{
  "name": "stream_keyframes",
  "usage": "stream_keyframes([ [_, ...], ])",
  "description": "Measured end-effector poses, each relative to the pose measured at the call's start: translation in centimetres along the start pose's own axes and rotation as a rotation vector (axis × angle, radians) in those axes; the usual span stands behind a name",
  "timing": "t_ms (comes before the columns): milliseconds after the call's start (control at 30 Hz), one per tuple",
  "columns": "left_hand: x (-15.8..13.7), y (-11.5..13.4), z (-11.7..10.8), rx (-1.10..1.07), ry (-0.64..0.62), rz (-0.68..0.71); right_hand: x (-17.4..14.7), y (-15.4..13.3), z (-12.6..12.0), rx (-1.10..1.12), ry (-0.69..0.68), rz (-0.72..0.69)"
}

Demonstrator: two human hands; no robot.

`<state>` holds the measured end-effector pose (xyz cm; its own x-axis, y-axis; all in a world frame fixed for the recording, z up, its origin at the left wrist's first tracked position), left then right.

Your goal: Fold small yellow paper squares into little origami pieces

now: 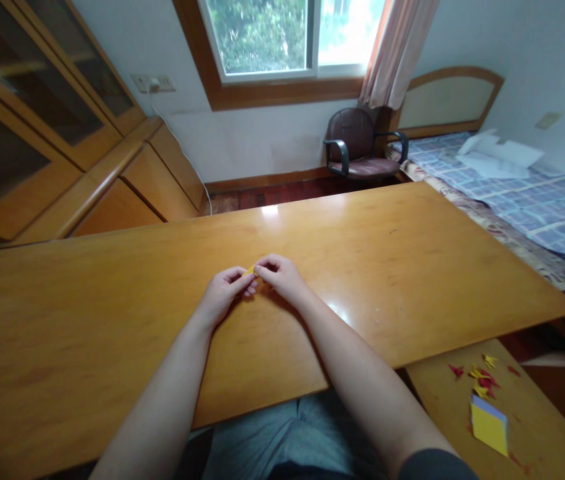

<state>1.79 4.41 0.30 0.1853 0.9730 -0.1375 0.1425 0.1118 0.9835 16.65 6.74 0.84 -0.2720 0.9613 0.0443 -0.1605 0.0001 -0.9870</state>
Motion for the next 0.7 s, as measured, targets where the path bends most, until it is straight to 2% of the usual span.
stream_keyframes([
  [400,-0.04,0.04,0.22,0.156,0.021,0.057,-0.17,0.00,0.08,0.008,0.028,0.042],
  [700,0.07,-0.14,0.09,0.090,0.032,0.043,0.03,-0.13,-0.14,0.040,0.031,0.017],
])
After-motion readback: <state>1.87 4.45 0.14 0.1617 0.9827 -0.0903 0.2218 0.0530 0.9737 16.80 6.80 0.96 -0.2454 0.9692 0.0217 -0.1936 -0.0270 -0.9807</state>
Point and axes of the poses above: each hand's wrist, its own x-axis towards the middle knuckle, its own z-axis out of the palm, y = z × x, the point moved 5 cm from there along x, towards the middle knuckle, and after that the axes turned 7 degrees about x, right-handed, at the moved point
